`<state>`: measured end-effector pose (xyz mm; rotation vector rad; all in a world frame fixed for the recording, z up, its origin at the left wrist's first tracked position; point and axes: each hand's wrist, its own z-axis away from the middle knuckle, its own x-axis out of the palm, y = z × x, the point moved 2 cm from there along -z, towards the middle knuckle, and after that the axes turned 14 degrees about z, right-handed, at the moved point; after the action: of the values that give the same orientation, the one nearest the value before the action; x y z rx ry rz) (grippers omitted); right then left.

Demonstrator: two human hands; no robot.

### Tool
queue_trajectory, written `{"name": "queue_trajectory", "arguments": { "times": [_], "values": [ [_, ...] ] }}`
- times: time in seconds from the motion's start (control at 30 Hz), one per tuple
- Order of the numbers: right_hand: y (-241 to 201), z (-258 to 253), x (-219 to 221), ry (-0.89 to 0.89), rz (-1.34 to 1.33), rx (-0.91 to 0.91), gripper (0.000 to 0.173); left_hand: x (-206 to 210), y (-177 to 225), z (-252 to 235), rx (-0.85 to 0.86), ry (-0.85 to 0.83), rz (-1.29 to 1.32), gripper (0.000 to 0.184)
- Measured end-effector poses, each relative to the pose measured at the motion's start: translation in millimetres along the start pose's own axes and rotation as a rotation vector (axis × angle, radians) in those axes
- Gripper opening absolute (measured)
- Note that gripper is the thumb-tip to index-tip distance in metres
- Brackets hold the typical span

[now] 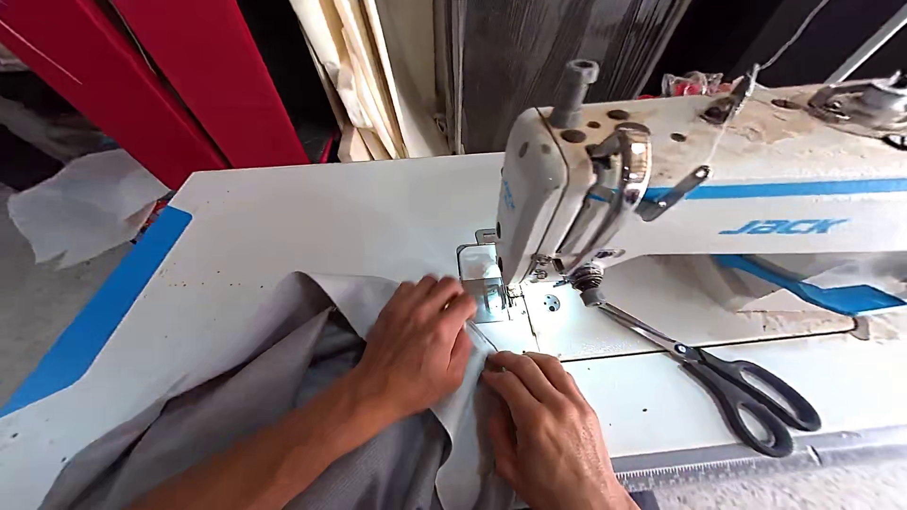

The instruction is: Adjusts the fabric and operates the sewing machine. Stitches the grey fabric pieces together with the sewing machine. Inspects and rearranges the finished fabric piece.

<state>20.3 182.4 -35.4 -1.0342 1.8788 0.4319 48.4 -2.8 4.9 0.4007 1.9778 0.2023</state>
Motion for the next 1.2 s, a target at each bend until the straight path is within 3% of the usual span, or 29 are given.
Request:
{"name": "queue_trajectory", "arguments": {
  "times": [0.2,0.43,0.6,0.7,0.8,0.97,1.03,1.2],
  "values": [
    [2.3,8.5,-7.3,-0.027,0.041,0.014,0.026,-3.9,-1.0,49.4,-0.252,-0.034,-0.053,0.047],
    [-8.7,0.7,-12.6,-0.039,0.099,0.126,0.025,-9.2,0.2,42.6,-0.383,0.056,-0.029,0.055],
    [-10.6,-21.9,-5.2,-0.135,0.135,0.195,0.026,-2.5,-10.4,33.2,-0.336,0.084,-0.081,0.027],
    [-7.4,-26.3,-8.4,-0.216,0.083,0.233,0.024,-7.8,-17.3,18.2,-0.340,-0.088,-0.031,0.045],
    [-5.4,-28.7,-11.0,-0.279,0.038,0.263,0.026,-5.7,-21.4,14.1,-0.317,-0.154,0.008,0.020],
    [-7.9,-36.4,-9.7,-0.325,0.020,0.286,0.023,0.7,-28.3,22.9,-0.185,0.034,0.064,0.015],
    [-9.0,-37.4,-10.1,-0.342,0.020,0.282,0.017,-0.9,-28.2,24.5,-0.178,0.087,0.085,0.017],
    [-13.4,-32.4,-16.2,-0.365,0.016,0.293,0.020,-5.9,-22.3,21.7,-0.216,0.193,0.103,0.019]
  ]
}}
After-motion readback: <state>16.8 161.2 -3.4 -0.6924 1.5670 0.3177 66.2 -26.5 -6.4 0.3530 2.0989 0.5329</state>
